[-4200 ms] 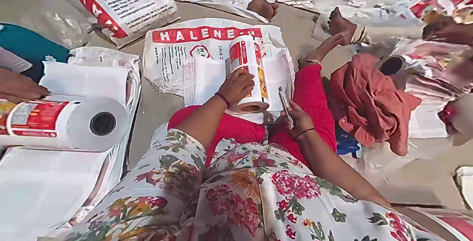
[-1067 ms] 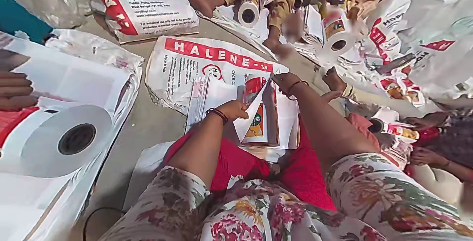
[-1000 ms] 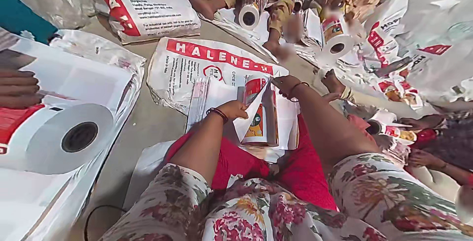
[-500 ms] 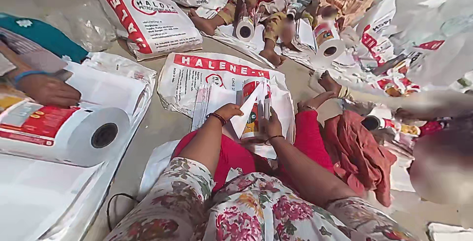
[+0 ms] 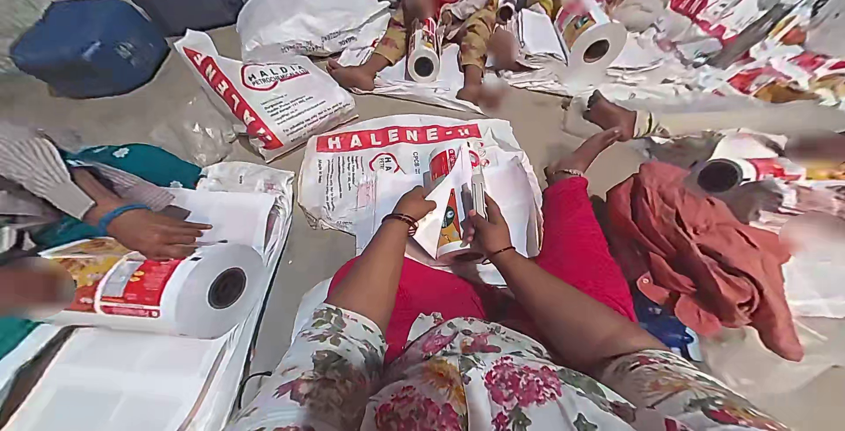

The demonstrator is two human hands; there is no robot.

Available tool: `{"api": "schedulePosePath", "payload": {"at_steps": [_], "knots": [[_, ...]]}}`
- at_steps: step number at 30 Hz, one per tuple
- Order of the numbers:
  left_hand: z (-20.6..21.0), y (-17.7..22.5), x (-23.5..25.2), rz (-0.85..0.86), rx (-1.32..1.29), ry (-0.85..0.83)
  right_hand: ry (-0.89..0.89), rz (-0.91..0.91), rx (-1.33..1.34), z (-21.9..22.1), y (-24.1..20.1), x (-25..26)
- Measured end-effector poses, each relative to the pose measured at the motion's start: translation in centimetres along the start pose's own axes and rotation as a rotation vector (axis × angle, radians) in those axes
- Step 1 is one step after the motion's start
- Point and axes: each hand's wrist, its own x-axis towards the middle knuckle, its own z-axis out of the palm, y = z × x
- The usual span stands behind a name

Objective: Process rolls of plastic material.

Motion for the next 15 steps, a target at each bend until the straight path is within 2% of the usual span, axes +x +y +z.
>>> {"api": "schedulePosePath", "payload": {"at_steps": [3, 6, 10, 15], "knots": [[0.3, 4.3, 0.3, -0.011, 0.202, 0.03, -0.039, -0.076, -0.018, 0.0, 0.2, -0.2], [1.1, 7.2, 2.2, -0.019, 0.34, 0.043, -0.079, -0.064, -0.036, -0.4, 0.1, -0.2], [1.2, 7.8, 6.4, -0.021, 0.404, -0.055, -0.068, 0.045, 0.12, -1.0, -0.2, 0.9], [1.0, 9.3, 8.1, -0.048, 0.48, 0.019, -0.029, 0.186, 0.215, -2.0, -1.2, 1.5]]}}
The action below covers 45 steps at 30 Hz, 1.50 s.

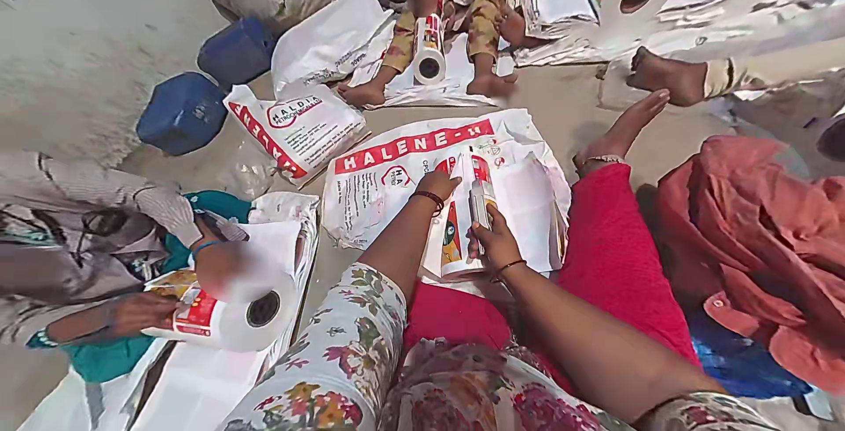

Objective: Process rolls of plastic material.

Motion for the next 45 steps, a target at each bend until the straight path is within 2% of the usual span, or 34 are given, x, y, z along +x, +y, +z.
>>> {"api": "schedulePosePath", "payload": {"at_steps": [8, 14, 19, 26, 35, 41, 45], "knots": [[-0.4, -0.3, 0.9, -0.109, -0.023, 0.115, -0.011, 0.115, -0.011, 0.3, -0.5, 0.5], [-0.7, 0.0, 1.1, -0.105, 0.122, 0.144, -0.029, 0.148, 0.025, 0.4, -0.7, 0.5], [-2.4, 1.9, 2.4, -0.02, 0.451, 0.081, -0.052, 0.156, 0.017, 0.4, -0.6, 0.3], [-2.7, 4.1, 4.1, -0.007, 0.548, 0.001, -0.066, 0.155, 0.009, 0.2, -0.8, 0.2], [-2.7, 2.7, 5.3, 0.091, 0.43, 0.229, -0.098, 0.138, -0.007, 0.3, -0.6, 0.1], [-3.4, 3.0, 6.4, 0.124, 0.573, 0.053, -0.109, 0.12, 0.029, 0.3, -0.6, 0.1], [-3.1, 2.0, 7.3, 0.171, 0.634, 0.074, -0.121, 0.124, 0.02, 0.1, -0.5, 0.2]]}}
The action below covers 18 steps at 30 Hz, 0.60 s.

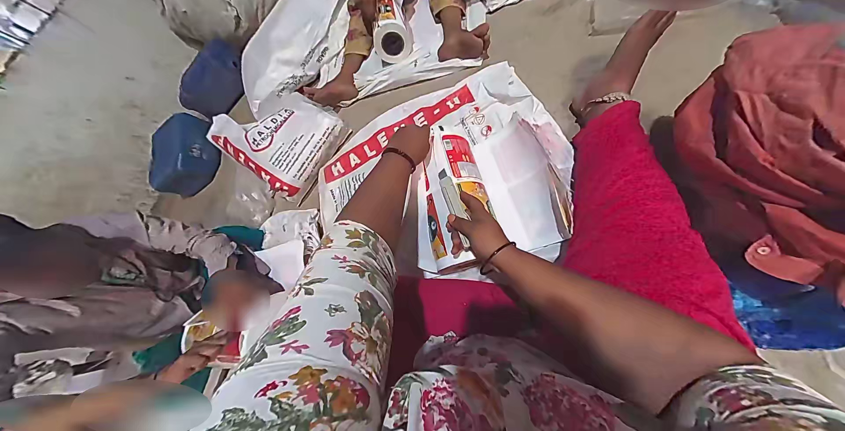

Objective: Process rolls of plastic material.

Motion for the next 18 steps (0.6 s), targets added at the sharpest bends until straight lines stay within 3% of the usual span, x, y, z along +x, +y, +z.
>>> {"api": "schedulePosePath", "payload": {"at_steps": [13, 15, 18], "knots": [[0.5, 2.1, -0.3, -0.236, -0.138, 0.102, -0.003, 0.016, 0.004, 0.5, 0.0, 0.0], [0.5, 1.3, 0.0, -0.312, -0.208, 0.12, -0.011, 0.007, -0.017, 0.6, 0.2, -0.1], [0.4, -3.4, 0.9, -0.49, -0.468, 0.161, 0.034, 0.012, -0.066, 0.4, -0.5, -0.2]]}}
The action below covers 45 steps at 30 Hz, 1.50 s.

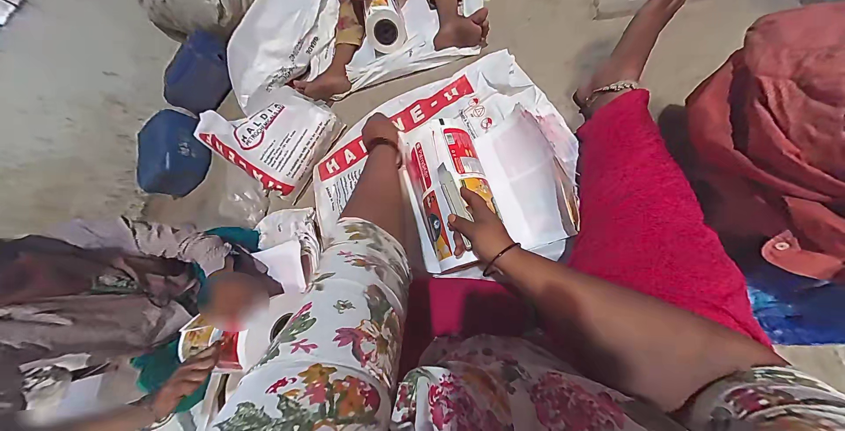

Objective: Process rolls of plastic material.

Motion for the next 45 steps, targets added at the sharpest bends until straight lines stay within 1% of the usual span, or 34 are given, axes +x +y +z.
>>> {"api": "schedulePosePath", "payload": {"at_steps": [2, 5, 7, 9, 11, 14, 16, 19, 21, 23, 24, 25, 26, 27, 29, 32, 34, 35, 36, 38, 40, 44, 45], "knots": [[0.0, -1.8, 0.9, -0.031, -0.177, 0.021, 0.023, 0.018, 0.028, -0.4, -0.1, 0.1], [0.7, -1.6, -0.2, 0.024, -0.375, 0.017, 0.002, 0.035, 0.094, -0.6, 0.1, 0.4], [0.8, -0.9, -2.8, 0.106, -0.35, 0.026, -0.012, 0.033, 0.1, -0.5, 0.0, 0.6], [1.0, -1.1, -6.4, 0.121, -0.254, -0.035, -0.017, 0.039, 0.098, -0.4, 0.0, 0.5], [1.6, -2.9, -9.1, 0.092, -0.239, -0.139, -0.01, 0.052, 0.091, -0.4, -0.1, 0.5], [3.4, -7.1, -12.2, 0.03, -0.377, -0.242, 0.003, 0.033, 0.094, -0.4, -0.1, 0.5], [4.6, -9.9, -13.1, 0.0, -0.287, -0.25, 0.011, 0.009, 0.094, -0.3, 0.0, 0.5], [4.8, -14.2, -13.6, -0.097, -0.064, -0.277, 0.018, -0.029, 0.056, -0.1, 0.6, 0.4], [6.8, -17.1, -13.2, -0.199, -0.011, -0.33, 0.021, -0.058, 0.005, -0.1, 0.7, 0.3], [9.2, -18.7, -12.9, -0.307, 0.029, -0.337, 0.023, -0.11, -0.052, -0.3, 1.2, 0.1], [9.7, -18.5, -12.8, -0.328, 0.081, -0.315, 0.024, -0.143, -0.077, -0.4, 1.4, 0.0], [10.2, -17.9, -12.9, -0.305, 0.127, -0.253, 0.022, -0.165, -0.092, -0.6, 1.7, -0.2], [10.7, -17.1, -13.0, -0.243, 0.151, -0.197, 0.017, -0.176, -0.105, -0.7, 2.0, -0.4], [10.9, -16.1, -13.3, -0.146, 0.151, -0.138, 0.012, -0.185, -0.111, -0.8, 2.4, -0.5], [10.1, -13.2, -14.5, 0.102, 0.1, -0.08, 0.029, -0.203, -0.112, -1.0, 2.0, -0.8], [9.0, -10.2, -17.1, 0.459, -0.149, -0.011, 0.176, -0.246, -0.164, -1.8, -0.5, -2.0], [8.8, -10.0, -19.0, 0.645, -0.341, 0.074, 0.289, -0.276, -0.242, -3.4, -2.3, -2.4], [8.8, -10.0, -19.8, 0.729, -0.395, 0.099, 0.332, -0.285, -0.264, -4.5, -2.9, -2.2], [8.8, -9.9, -20.5, 0.791, -0.415, 0.086, 0.374, -0.278, -0.286, -5.6, -3.4, -1.9], [9.0, -9.9, -21.4, 0.852, -0.365, 0.027, 0.441, -0.235, -0.349, -7.3, -3.6, -1.4], [8.9, -9.8, -21.3, 0.864, -0.308, 0.005, 0.478, -0.199, -0.443, -8.1, -3.2, -0.9], [8.3, -9.6, -20.6, 0.782, -0.243, -0.039, 0.478, -0.154, -0.52, -7.6, -2.3, -0.9], [8.1, -9.7, -20.4, 0.787, -0.23, -0.046, 0.469, -0.149, -0.523, -7.4, -2.3, -1.0]]}}
